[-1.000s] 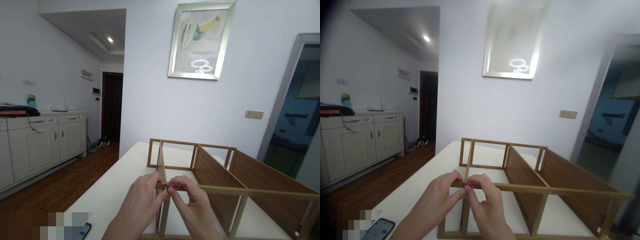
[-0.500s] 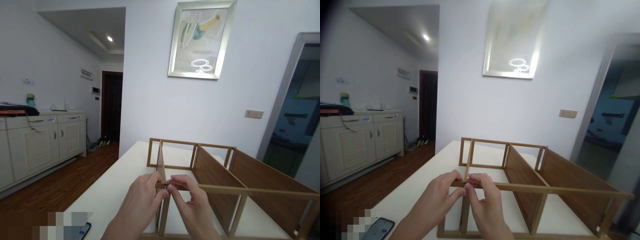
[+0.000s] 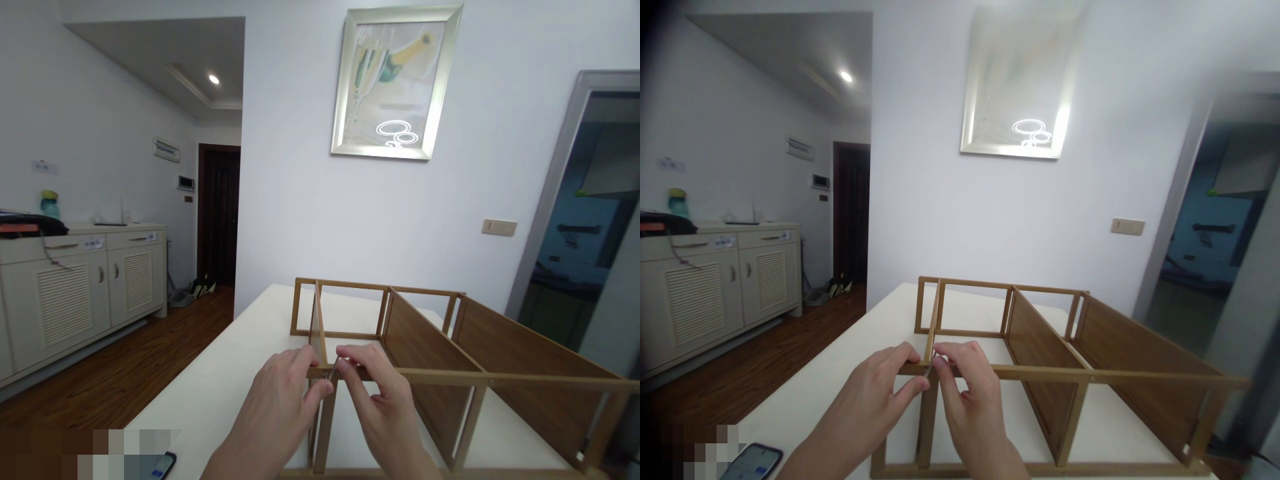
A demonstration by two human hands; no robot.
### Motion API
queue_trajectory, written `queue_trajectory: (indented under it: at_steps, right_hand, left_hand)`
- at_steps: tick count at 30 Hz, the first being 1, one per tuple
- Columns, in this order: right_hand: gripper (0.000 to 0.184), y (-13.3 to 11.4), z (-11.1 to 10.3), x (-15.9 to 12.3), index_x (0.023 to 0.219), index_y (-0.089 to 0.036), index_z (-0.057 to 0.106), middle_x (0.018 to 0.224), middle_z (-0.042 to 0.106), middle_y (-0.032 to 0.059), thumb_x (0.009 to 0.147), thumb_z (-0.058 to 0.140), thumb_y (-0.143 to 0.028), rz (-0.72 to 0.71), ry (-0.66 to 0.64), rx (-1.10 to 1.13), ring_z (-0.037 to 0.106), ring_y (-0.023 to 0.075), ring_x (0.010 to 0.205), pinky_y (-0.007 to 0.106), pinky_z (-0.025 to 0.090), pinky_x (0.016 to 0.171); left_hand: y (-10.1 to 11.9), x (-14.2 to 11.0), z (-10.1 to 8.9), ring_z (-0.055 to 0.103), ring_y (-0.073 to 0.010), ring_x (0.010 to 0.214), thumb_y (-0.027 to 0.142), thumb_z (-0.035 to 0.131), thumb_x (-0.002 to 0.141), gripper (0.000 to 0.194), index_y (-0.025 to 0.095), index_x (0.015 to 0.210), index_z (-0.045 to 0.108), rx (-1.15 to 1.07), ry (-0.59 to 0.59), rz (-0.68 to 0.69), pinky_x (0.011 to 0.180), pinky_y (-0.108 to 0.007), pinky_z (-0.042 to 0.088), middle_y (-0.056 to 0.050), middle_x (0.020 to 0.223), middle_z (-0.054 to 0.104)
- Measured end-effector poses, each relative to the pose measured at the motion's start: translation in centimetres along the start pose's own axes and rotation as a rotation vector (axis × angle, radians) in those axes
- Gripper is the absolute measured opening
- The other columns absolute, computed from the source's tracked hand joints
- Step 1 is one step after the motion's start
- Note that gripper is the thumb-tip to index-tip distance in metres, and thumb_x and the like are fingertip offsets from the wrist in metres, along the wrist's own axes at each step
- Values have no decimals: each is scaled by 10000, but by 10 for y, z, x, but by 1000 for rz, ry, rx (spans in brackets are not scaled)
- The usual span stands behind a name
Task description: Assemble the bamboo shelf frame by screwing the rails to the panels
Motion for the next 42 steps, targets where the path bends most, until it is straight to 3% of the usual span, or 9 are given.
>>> queue_trajectory:
  at_steps: [4,8,17,24,33,42]
  right_hand:
    - [311,1,-2,2,1155,-267,630,954,703,41,926,542,-76,-132,-60,-35,636,176,857,328,550,744]
    - [293,5,-6,2,1122,-252,636,1035,688,72,913,559,-62,-199,-67,-147,604,200,943,365,546,783]
    - [152,8,-17,1,980,-238,677,985,621,84,903,598,-134,-214,-24,-314,586,209,883,367,539,723]
    - [179,6,-23,0,997,-240,650,958,575,79,892,604,-104,-212,-79,-328,547,206,867,359,498,689]
    - [189,5,-23,-1,994,-237,654,877,580,57,879,612,-94,-234,-60,-329,542,188,782,339,477,645]
    - [173,3,-20,-2,1001,-212,660,948,640,83,879,621,-96,-276,-75,-400,562,209,856,363,490,726]
  left_hand:
    - [0,-1,1,636,-236,961,258,531,896,76,228,940,585,5,-5,10,857,-375,450,-45,995,696]
    - [0,-2,1,631,-239,965,260,513,906,83,225,937,582,19,-12,18,856,-383,453,-51,1001,689]
    - [-1,-2,8,629,-257,901,253,500,903,95,212,909,585,160,46,102,800,-388,456,-63,942,685]
    - [2,-4,6,629,-265,867,253,493,923,103,206,879,573,219,49,125,778,-401,453,-56,892,668]
    - [3,-4,4,615,-240,849,254,502,932,82,208,883,551,258,43,143,766,-370,441,-42,866,652]
    - [4,-4,1,605,-230,847,290,540,921,87,207,893,539,221,64,151,779,-373,459,-30,866,639]
Point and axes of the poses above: each hand's wrist, its own x-axis towards the middle knuckle, its own z-axis out of the palm, y = z × x, the point moved 2 cm from there along x, towards the middle knuckle
